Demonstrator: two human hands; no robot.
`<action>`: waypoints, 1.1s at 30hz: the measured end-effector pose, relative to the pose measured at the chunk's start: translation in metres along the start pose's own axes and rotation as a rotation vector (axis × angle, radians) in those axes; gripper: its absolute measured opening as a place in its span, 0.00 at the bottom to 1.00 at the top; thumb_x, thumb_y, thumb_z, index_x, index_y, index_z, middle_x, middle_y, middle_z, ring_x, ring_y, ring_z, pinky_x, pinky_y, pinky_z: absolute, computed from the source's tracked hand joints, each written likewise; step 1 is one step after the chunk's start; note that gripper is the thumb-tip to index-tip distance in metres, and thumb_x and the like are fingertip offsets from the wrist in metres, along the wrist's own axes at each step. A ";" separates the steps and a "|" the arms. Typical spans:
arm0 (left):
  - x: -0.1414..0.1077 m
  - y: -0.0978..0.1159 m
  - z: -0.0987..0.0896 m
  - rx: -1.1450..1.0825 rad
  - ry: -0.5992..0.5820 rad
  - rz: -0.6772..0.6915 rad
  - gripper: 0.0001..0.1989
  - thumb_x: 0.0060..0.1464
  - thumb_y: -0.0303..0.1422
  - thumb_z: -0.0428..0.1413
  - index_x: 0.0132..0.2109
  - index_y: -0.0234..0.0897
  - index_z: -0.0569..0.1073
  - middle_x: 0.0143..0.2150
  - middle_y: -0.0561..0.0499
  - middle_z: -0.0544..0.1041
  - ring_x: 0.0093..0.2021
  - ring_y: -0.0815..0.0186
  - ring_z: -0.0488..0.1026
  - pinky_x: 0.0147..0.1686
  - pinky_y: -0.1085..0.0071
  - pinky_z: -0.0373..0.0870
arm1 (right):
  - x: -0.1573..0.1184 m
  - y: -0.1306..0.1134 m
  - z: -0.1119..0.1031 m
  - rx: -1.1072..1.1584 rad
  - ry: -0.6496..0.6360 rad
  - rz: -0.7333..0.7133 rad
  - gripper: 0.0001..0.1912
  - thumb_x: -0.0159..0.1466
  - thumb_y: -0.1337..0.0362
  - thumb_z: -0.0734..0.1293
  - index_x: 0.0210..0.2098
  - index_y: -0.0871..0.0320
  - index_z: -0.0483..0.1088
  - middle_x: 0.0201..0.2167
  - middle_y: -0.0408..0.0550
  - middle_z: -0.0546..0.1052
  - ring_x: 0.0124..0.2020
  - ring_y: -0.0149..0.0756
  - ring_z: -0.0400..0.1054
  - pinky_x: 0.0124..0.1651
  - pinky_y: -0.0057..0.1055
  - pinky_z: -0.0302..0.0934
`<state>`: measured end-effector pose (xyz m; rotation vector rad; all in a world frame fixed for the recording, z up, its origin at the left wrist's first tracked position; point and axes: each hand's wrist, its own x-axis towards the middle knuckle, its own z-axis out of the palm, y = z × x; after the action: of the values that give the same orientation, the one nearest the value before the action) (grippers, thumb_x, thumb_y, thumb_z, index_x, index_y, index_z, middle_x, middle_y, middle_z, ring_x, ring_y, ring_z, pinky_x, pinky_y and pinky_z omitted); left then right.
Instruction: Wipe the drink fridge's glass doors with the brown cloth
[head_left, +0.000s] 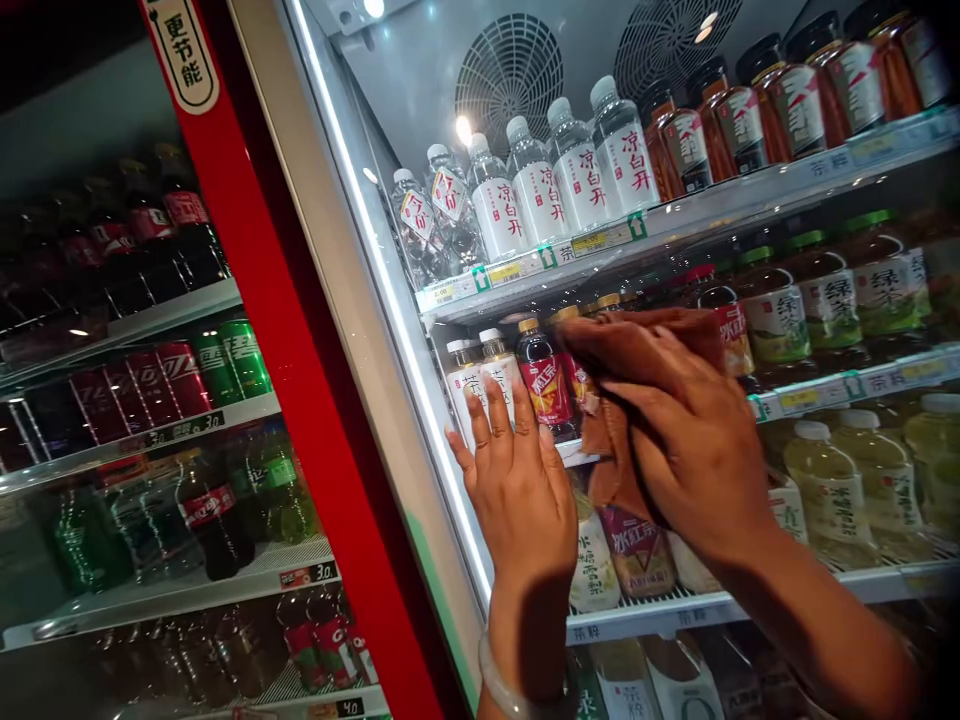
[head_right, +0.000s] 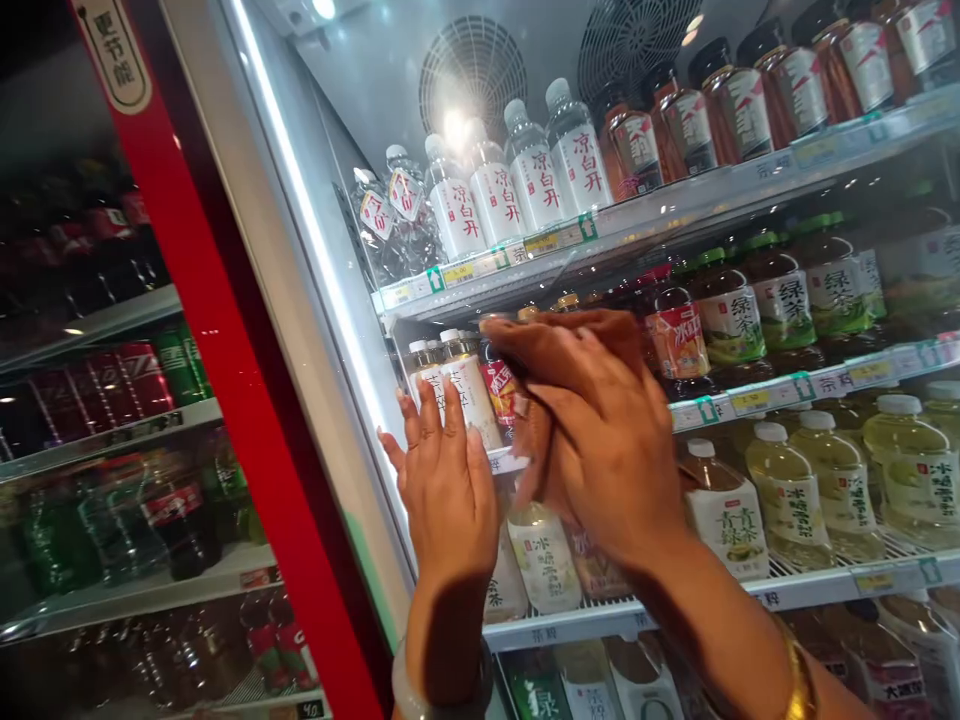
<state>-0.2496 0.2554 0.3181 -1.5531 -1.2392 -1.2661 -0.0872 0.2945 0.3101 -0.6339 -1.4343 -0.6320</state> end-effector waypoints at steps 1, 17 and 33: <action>-0.003 -0.004 -0.001 -0.006 -0.003 0.013 0.33 0.71 0.30 0.46 0.78 0.47 0.47 0.80 0.50 0.47 0.81 0.56 0.38 0.78 0.40 0.31 | -0.012 0.001 0.001 -0.028 0.008 0.012 0.18 0.70 0.68 0.66 0.57 0.50 0.76 0.73 0.51 0.63 0.75 0.55 0.56 0.72 0.59 0.55; -0.016 -0.053 -0.024 -0.103 -0.031 0.066 0.33 0.71 0.28 0.43 0.79 0.45 0.45 0.80 0.49 0.48 0.81 0.58 0.39 0.79 0.44 0.39 | -0.046 -0.059 0.030 -0.065 -0.048 -0.045 0.18 0.69 0.68 0.65 0.55 0.46 0.78 0.74 0.47 0.63 0.74 0.49 0.57 0.72 0.56 0.54; -0.036 -0.099 -0.048 -0.085 -0.035 0.075 0.32 0.71 0.29 0.41 0.78 0.38 0.49 0.80 0.44 0.48 0.81 0.58 0.40 0.79 0.46 0.39 | -0.056 -0.117 0.053 0.058 -0.118 -0.151 0.16 0.70 0.69 0.66 0.52 0.47 0.79 0.70 0.44 0.68 0.71 0.40 0.63 0.76 0.48 0.50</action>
<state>-0.3586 0.2260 0.2918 -1.6735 -1.1513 -1.2626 -0.2108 0.2540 0.2583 -0.5273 -1.6158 -0.6770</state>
